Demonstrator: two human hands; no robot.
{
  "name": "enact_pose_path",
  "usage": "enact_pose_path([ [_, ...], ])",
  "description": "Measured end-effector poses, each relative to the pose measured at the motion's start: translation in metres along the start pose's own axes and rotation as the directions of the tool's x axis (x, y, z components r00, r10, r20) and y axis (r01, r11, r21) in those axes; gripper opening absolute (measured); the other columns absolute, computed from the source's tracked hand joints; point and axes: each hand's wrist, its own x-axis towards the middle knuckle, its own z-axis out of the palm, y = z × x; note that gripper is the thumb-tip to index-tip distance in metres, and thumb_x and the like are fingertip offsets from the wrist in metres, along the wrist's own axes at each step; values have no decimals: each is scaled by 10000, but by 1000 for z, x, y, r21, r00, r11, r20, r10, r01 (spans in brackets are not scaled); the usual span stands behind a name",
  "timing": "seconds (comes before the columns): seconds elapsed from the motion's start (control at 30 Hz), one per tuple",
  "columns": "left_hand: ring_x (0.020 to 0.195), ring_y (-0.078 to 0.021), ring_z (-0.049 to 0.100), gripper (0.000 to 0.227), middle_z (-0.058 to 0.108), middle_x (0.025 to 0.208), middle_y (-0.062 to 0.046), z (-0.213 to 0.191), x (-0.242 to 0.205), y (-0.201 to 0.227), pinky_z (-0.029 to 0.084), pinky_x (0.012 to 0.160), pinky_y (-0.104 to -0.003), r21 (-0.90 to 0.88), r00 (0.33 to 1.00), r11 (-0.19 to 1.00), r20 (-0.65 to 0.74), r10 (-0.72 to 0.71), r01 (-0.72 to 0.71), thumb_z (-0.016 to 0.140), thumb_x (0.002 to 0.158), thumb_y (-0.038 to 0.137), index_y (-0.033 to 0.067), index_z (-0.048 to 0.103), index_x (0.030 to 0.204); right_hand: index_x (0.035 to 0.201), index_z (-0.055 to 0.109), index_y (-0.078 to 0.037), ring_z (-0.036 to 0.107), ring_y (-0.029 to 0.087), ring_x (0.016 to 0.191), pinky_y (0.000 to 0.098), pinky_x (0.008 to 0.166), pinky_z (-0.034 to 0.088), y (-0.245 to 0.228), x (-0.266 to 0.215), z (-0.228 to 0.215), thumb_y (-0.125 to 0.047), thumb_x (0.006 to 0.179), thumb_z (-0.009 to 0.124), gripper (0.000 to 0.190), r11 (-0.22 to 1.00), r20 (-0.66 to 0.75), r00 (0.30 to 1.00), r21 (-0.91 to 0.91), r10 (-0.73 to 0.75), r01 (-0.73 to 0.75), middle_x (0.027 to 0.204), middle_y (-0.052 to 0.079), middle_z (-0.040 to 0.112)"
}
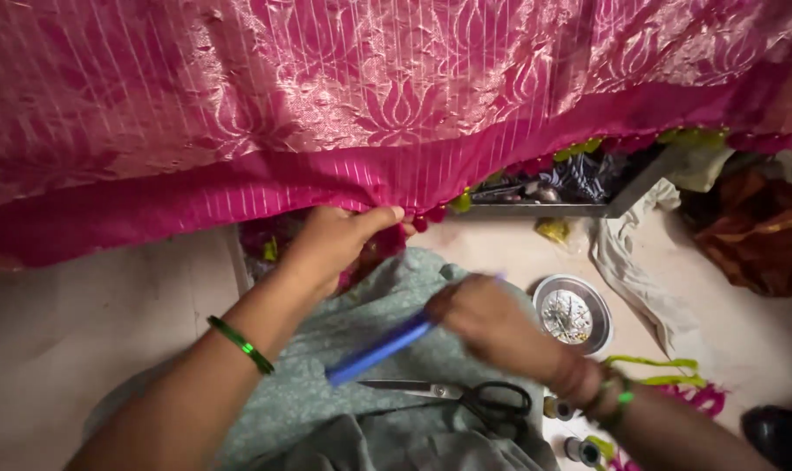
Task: Manually attaching and trimming decorative tassels to the border of a pink saree.
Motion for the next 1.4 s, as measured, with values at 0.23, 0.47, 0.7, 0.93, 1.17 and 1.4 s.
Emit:
enact_pose_path([
  [0.23,785,-179,743,185,804,873,-114,1,0,4,573,727,-321,87,996,993,52,76,-81,730,818,108,-43,792,906,1375,592,-248,629,220,951,448,845,482,31,12,-80,-313,941,768,473,650,-78,967,-753,-244,104,1044,65,642],
  [0.47,779,-188,720,185,781,873,-84,8,-8,5,565,726,-348,-27,998,999,42,-45,46,726,811,118,-6,783,936,1405,576,-331,633,210,1078,409,907,410,34,18,-93,-263,957,777,496,523,-126,889,-841,-440,139,1177,50,669],
  [0.7,813,-152,737,206,800,915,-91,1,-1,-3,571,752,-293,117,995,988,25,99,-102,720,817,127,-16,792,947,1392,646,-242,564,211,1010,460,907,409,54,11,-73,-265,981,752,425,689,-289,896,-725,-338,26,1158,78,652],
  [0.93,697,-219,777,244,801,795,-154,0,2,5,596,663,-330,-11,989,992,75,-126,128,685,854,161,-63,760,915,1389,579,-301,609,184,1028,385,921,370,50,15,-72,-254,995,764,438,621,-108,867,-741,-487,256,1148,38,632],
  [1.17,639,-161,715,219,789,779,-107,-4,10,-4,546,608,-304,36,1000,999,23,-17,16,714,870,165,-37,788,912,1391,606,-279,627,184,962,426,931,393,51,21,-69,-219,919,744,496,686,-134,937,-715,-322,133,1089,24,663],
  [1.4,662,-361,433,274,510,708,-191,5,-1,23,310,616,-511,286,964,925,-167,-209,250,708,980,204,-49,804,1021,1413,631,-267,580,175,890,437,857,394,59,23,-53,-196,917,695,505,715,-158,973,-699,-167,9,1035,7,643],
])
